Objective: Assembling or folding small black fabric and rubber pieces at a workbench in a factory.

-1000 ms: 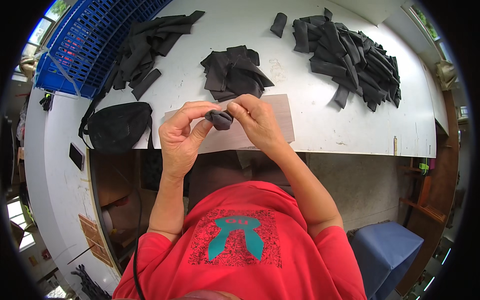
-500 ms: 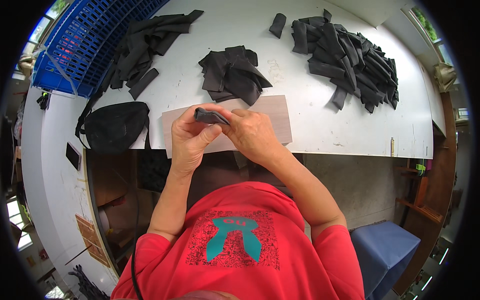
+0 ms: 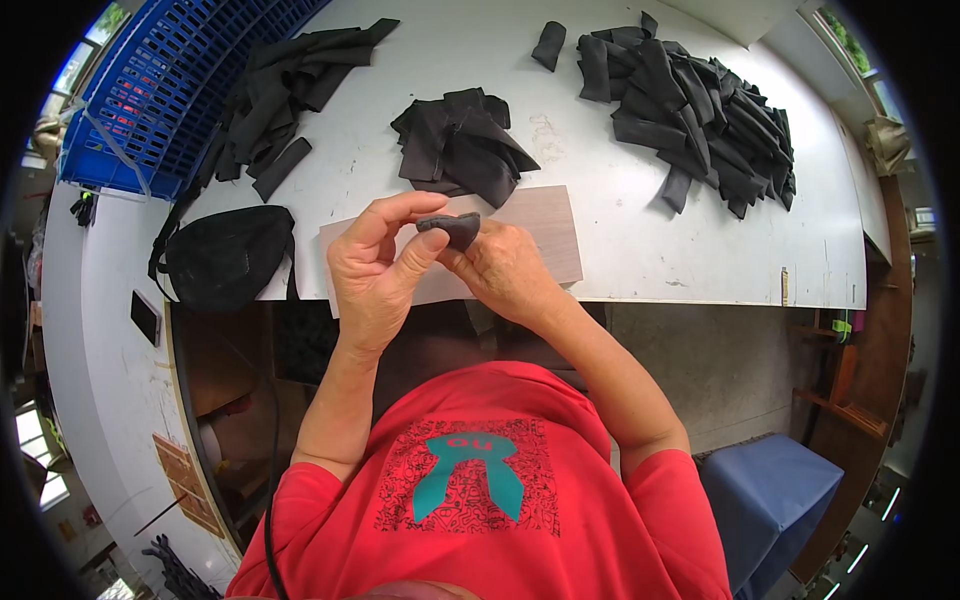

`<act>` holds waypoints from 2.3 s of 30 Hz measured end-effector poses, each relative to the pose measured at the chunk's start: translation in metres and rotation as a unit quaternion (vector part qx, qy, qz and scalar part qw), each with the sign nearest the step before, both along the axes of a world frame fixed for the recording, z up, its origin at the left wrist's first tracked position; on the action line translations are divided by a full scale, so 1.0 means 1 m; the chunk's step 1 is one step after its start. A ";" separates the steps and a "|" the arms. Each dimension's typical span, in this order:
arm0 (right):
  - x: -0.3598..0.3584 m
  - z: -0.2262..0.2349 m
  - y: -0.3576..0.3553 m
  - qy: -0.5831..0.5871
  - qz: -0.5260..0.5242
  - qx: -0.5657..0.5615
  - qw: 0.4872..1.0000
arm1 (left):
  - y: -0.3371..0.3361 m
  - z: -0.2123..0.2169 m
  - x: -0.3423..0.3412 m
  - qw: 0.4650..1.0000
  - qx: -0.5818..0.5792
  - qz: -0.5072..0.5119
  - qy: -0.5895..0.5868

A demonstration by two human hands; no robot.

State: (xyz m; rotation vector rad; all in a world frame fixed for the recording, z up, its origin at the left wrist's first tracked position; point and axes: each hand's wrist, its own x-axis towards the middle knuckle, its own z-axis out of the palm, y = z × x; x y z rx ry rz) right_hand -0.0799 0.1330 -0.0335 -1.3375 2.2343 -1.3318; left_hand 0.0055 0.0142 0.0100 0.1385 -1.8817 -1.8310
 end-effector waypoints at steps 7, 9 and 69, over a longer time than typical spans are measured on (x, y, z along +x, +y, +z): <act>-0.005 0.043 -0.005 0.124 0.018 0.035 0.992 | -0.012 0.002 0.009 0.960 0.244 0.000 0.135; 0.000 0.035 -0.006 0.150 0.015 0.032 0.988 | -0.022 -0.009 0.013 0.945 0.285 -0.015 0.157; 0.048 0.004 0.024 -0.628 -0.154 -0.277 0.711 | 0.043 -0.014 0.052 0.984 0.120 0.019 -0.133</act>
